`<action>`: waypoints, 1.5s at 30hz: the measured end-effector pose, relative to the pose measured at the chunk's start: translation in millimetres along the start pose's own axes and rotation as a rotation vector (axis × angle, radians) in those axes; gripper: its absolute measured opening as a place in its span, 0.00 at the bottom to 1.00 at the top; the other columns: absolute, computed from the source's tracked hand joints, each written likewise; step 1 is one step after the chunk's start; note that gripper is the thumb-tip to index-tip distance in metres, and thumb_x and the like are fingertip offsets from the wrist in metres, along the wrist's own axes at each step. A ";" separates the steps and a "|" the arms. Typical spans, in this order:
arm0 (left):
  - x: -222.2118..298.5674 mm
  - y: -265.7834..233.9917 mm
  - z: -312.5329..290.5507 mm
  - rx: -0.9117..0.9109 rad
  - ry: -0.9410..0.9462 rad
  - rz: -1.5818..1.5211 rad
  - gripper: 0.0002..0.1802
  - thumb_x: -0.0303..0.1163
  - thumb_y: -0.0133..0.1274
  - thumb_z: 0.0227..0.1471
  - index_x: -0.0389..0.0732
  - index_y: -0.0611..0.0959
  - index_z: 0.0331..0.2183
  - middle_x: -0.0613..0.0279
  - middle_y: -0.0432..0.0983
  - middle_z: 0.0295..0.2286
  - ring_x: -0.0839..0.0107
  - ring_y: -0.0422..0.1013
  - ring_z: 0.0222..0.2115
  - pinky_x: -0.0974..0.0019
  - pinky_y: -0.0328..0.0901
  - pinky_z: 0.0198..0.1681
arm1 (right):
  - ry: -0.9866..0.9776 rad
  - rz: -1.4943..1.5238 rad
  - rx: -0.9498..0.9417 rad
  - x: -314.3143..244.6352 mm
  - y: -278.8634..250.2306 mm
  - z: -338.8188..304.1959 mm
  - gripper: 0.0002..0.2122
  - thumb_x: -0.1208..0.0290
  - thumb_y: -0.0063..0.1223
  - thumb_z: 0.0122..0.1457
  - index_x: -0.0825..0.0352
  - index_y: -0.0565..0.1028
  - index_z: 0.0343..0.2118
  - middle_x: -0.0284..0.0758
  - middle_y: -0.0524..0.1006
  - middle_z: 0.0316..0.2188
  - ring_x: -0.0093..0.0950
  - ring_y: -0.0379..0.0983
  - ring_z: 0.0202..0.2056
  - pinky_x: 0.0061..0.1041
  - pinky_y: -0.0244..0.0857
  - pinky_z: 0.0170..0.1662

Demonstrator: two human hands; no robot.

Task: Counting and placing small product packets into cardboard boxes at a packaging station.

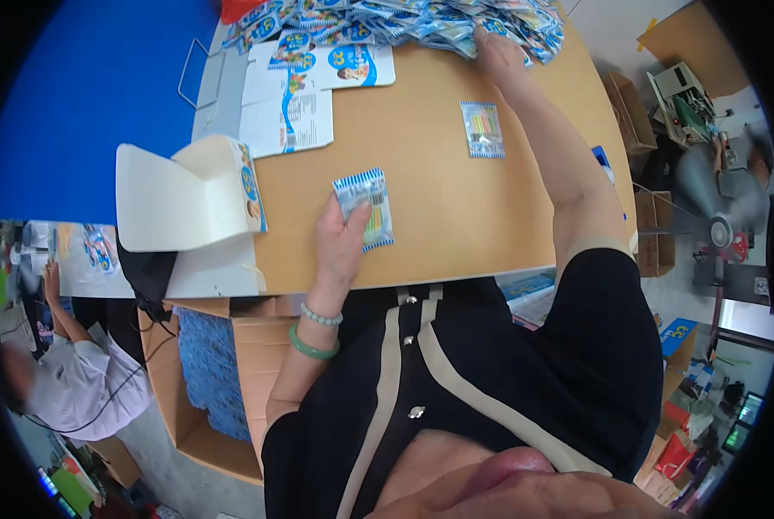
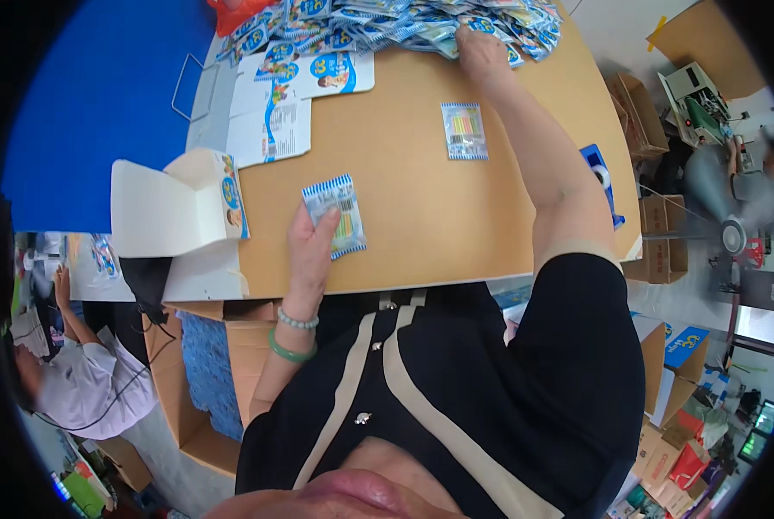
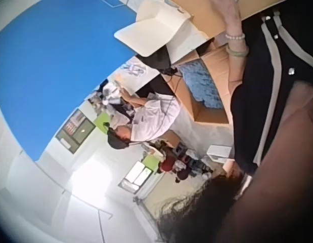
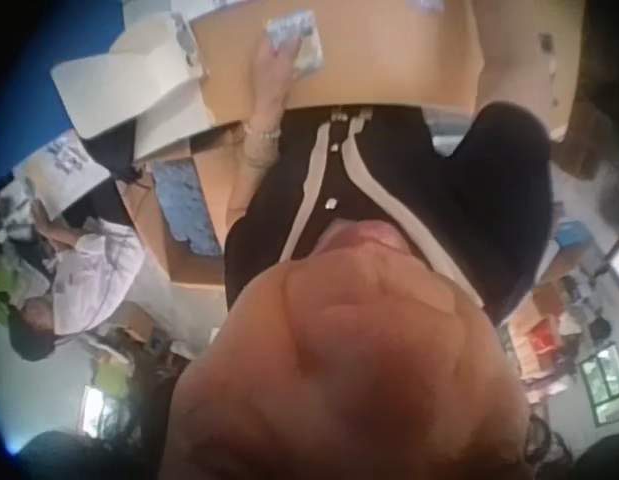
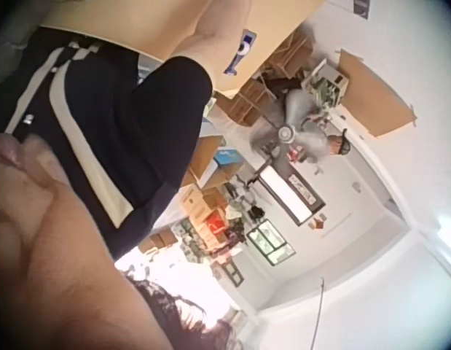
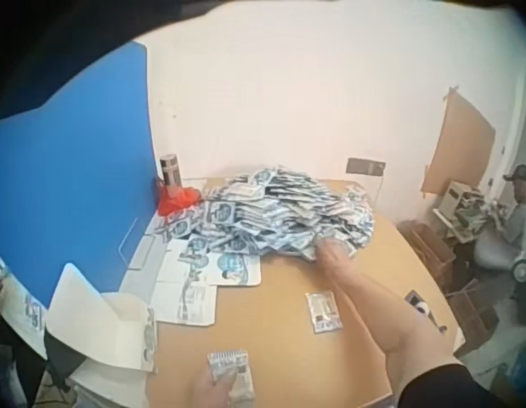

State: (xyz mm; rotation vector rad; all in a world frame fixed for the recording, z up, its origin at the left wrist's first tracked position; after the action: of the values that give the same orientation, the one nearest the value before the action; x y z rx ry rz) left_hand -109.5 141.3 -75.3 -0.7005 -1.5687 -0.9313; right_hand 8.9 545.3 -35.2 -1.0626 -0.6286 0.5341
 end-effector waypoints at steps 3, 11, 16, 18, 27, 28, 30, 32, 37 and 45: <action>-4.6 -7.5 -10.5 0.019 0.005 -0.045 0.14 0.25 0.49 0.59 0.36 0.75 0.48 0.67 0.77 0.39 0.81 0.71 0.39 0.72 0.68 0.44 | -0.037 -0.033 -0.012 -48.1 -36.1 -76.3 0.19 0.77 0.49 0.52 0.67 0.67 0.50 0.46 0.78 0.34 0.43 0.76 0.37 0.37 0.72 0.35; -21.7 -21.0 -44.8 0.096 -0.013 -0.173 0.13 0.25 0.49 0.59 0.36 0.76 0.47 0.66 0.78 0.39 0.79 0.73 0.37 0.72 0.69 0.41 | -0.079 -0.172 -0.005 -100.3 -125.9 -245.7 0.22 0.78 0.48 0.53 0.64 0.65 0.53 0.41 0.75 0.42 0.41 0.73 0.44 0.38 0.69 0.43; -20.7 -27.9 -82.7 0.205 -0.005 -0.195 0.13 0.24 0.49 0.57 0.35 0.77 0.45 0.65 0.78 0.38 0.77 0.74 0.36 0.71 0.70 0.40 | 0.024 -0.036 0.027 -107.9 -169.6 -252.2 0.22 0.75 0.50 0.55 0.64 0.67 0.54 0.42 0.74 0.44 0.42 0.71 0.48 0.41 0.67 0.48; -17.0 -23.1 -87.0 0.199 0.024 -0.015 0.13 0.24 0.49 0.56 0.34 0.77 0.44 0.64 0.78 0.37 0.76 0.74 0.36 0.70 0.70 0.39 | 0.065 0.112 0.016 -122.0 -166.3 -242.2 0.21 0.74 0.51 0.55 0.64 0.67 0.54 0.42 0.74 0.45 0.43 0.70 0.49 0.42 0.66 0.49; -21.6 -11.7 -94.5 0.081 -0.096 0.011 0.11 0.23 0.50 0.54 0.33 0.77 0.41 0.62 0.78 0.36 0.75 0.74 0.34 0.70 0.69 0.39 | 0.140 0.161 -0.062 -129.9 -124.1 -179.5 0.11 0.65 0.48 0.57 0.66 0.79 0.34 0.45 0.79 0.40 0.37 0.75 0.44 0.34 0.66 0.48; -22.9 -13.1 -93.5 0.084 -0.098 0.009 0.11 0.23 0.50 0.54 0.33 0.77 0.41 0.62 0.78 0.36 0.75 0.74 0.34 0.70 0.69 0.39 | 0.067 0.167 -0.134 -127.8 -102.5 -173.3 0.12 0.64 0.49 0.57 0.66 0.79 0.34 0.46 0.78 0.41 0.37 0.75 0.45 0.36 0.65 0.48; -25.3 -29.2 -93.1 0.106 -0.086 0.018 0.10 0.24 0.50 0.55 0.33 0.77 0.40 0.62 0.79 0.35 0.75 0.74 0.34 0.70 0.69 0.39 | 0.237 0.496 -0.172 -119.8 -131.9 -170.3 0.12 0.64 0.49 0.57 0.66 0.78 0.34 0.47 0.78 0.41 0.38 0.75 0.45 0.39 0.65 0.49; -28.6 -38.1 -90.9 0.113 -0.083 0.014 0.10 0.24 0.50 0.55 0.33 0.77 0.40 0.62 0.79 0.34 0.75 0.74 0.34 0.70 0.69 0.39 | 0.434 0.810 -0.211 -108.4 -136.9 -189.9 0.12 0.63 0.49 0.56 0.66 0.78 0.35 0.48 0.78 0.40 0.40 0.75 0.45 0.41 0.65 0.49; -30.9 -37.0 -81.1 0.170 0.001 0.005 0.10 0.25 0.50 0.55 0.33 0.78 0.40 0.61 0.79 0.34 0.74 0.75 0.34 0.69 0.69 0.38 | -0.277 0.393 0.208 -151.9 -145.2 -236.5 0.17 0.65 0.52 0.57 0.65 0.71 0.47 0.41 0.75 0.43 0.43 0.70 0.48 0.39 0.66 0.49; -32.0 -53.4 -77.4 0.280 0.022 0.101 0.10 0.27 0.52 0.53 0.32 0.78 0.38 0.59 0.79 0.33 0.73 0.75 0.33 0.66 0.69 0.37 | -0.109 0.182 0.047 -208.1 -119.6 -247.2 0.17 0.66 0.51 0.57 0.65 0.70 0.48 0.41 0.76 0.43 0.45 0.72 0.46 0.40 0.69 0.46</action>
State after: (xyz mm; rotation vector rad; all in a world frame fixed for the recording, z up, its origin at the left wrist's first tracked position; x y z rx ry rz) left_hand -108.4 49.1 -112.1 -0.5623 -1.5898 -0.6268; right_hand 46.4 203.4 -55.5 -1.0575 -0.6146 0.7658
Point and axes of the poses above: each hand's wrist, its own z-axis towards the middle knuckle, its own y-axis out of the palm, x = y × z, the point moved 9 cm from there along z, towards the middle knuckle
